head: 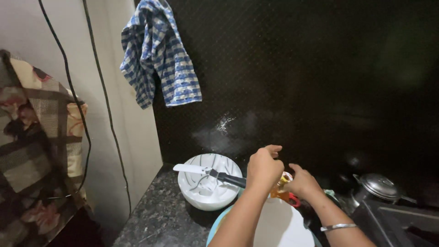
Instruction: Applying frosting and layering a cake on a rotating stand.
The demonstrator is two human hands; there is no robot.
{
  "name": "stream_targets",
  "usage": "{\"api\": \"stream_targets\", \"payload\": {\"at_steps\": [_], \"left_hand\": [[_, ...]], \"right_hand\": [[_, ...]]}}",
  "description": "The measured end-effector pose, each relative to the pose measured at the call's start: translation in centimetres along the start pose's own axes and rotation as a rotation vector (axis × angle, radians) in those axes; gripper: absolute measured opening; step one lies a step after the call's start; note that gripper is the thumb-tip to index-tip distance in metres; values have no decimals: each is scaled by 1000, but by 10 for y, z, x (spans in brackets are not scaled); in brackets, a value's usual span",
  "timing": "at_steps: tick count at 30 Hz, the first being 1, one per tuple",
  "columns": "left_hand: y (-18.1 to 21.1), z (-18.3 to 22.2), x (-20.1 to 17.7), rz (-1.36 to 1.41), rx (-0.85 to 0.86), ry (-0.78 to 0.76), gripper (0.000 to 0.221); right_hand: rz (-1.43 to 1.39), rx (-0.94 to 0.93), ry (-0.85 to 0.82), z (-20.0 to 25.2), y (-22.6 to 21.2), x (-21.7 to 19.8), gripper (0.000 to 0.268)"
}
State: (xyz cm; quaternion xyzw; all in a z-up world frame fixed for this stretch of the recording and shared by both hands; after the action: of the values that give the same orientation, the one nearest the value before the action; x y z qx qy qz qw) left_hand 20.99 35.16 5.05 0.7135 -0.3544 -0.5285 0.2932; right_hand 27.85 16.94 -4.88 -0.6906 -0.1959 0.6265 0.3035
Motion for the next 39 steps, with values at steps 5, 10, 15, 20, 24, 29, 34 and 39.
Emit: {"api": "stream_targets", "payload": {"at_steps": [5,10,15,20,24,29,34,39], "left_hand": [[-18,-6,8,16,-30,-13,53],[-23,-1,6,60,-103,-20,51],[-26,6,-9,52,-70,25,49],[-7,19,-19,10,15,64,53],[21,42,-21,17,94,23,86],[47,78,-29,14,77,73,79],[54,107,-44,384,32,186,56],[68,131,-59,565,11,127,66]], "right_hand": [[-82,24,-69,-26,35,33,104],[-432,97,-62,-2,16,32,50],[-390,76,99,9,-4,16,51],[-395,-40,264,48,-67,-47,60],[-575,-281,306,99,-114,-88,55],[-778,-388,190,152,-129,-106,60],[-888,-512,-12,164,-75,-102,84],[-1493,-92,-289,198,-55,-88,72]]}}
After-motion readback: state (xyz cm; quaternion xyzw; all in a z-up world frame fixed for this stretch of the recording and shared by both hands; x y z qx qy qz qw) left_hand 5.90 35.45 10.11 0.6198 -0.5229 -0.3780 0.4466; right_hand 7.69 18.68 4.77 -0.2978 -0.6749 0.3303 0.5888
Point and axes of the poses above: each hand's wrist, its own z-axis away from the middle knuckle, its own x-axis out of the palm, y = z × x, the point moved 2 cm from there along -z, towards the middle knuckle, and after that the axes turned 15 degrees about -z, right-handed, at the moved point
